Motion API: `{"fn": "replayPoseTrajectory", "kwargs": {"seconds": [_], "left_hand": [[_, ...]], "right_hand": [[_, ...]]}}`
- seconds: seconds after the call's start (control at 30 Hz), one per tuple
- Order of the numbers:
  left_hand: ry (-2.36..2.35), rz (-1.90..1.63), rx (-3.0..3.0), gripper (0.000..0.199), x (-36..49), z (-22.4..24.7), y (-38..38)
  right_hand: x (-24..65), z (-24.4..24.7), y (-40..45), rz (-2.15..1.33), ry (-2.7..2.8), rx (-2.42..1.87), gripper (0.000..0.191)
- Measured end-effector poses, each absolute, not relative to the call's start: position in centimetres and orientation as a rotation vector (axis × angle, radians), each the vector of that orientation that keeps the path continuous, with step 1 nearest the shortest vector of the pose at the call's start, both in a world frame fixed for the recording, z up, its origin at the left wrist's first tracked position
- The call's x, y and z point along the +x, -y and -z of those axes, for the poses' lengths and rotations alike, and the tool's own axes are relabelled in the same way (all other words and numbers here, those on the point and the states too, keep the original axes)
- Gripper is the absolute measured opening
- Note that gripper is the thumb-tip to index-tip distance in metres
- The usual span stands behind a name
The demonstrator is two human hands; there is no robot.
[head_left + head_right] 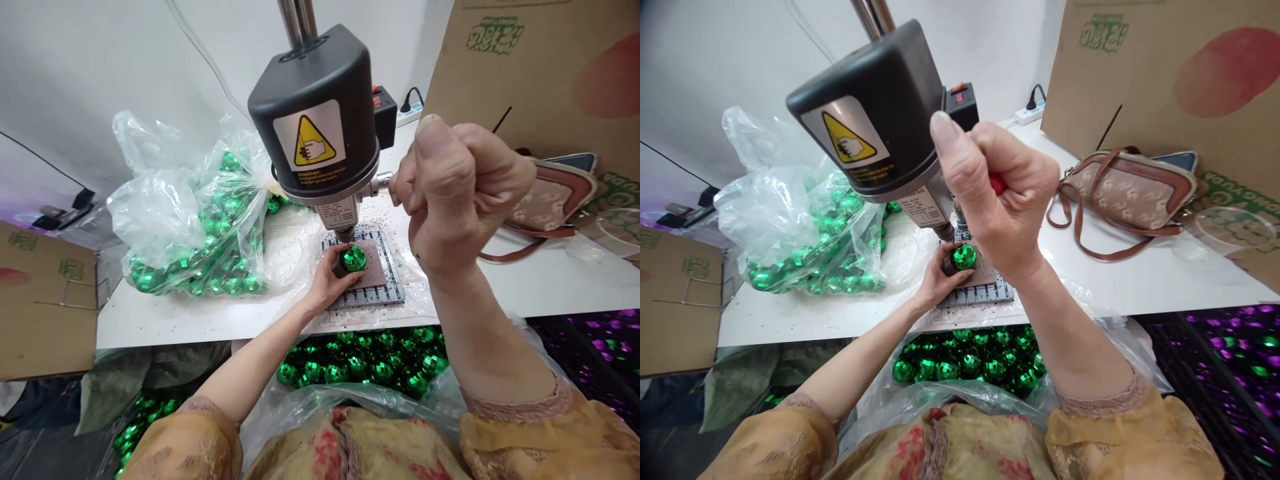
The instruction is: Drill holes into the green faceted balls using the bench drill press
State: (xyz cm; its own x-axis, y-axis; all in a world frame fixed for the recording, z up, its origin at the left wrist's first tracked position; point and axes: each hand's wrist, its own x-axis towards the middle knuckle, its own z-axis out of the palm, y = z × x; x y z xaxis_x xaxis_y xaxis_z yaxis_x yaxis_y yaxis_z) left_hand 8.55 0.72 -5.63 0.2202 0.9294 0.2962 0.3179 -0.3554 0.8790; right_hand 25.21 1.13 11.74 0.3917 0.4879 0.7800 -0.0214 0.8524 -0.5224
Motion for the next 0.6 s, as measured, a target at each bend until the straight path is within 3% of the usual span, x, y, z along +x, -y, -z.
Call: {"fn": "replayPoseTrajectory", "kwargs": {"seconds": [0.6], "left_hand": [[-1.162,-1.115,1.713,0.058,8.7,5.7,-0.5]], "right_hand": [[25.3,-9.4,-1.3,-0.297,1.14,-0.299,0.06]]}}
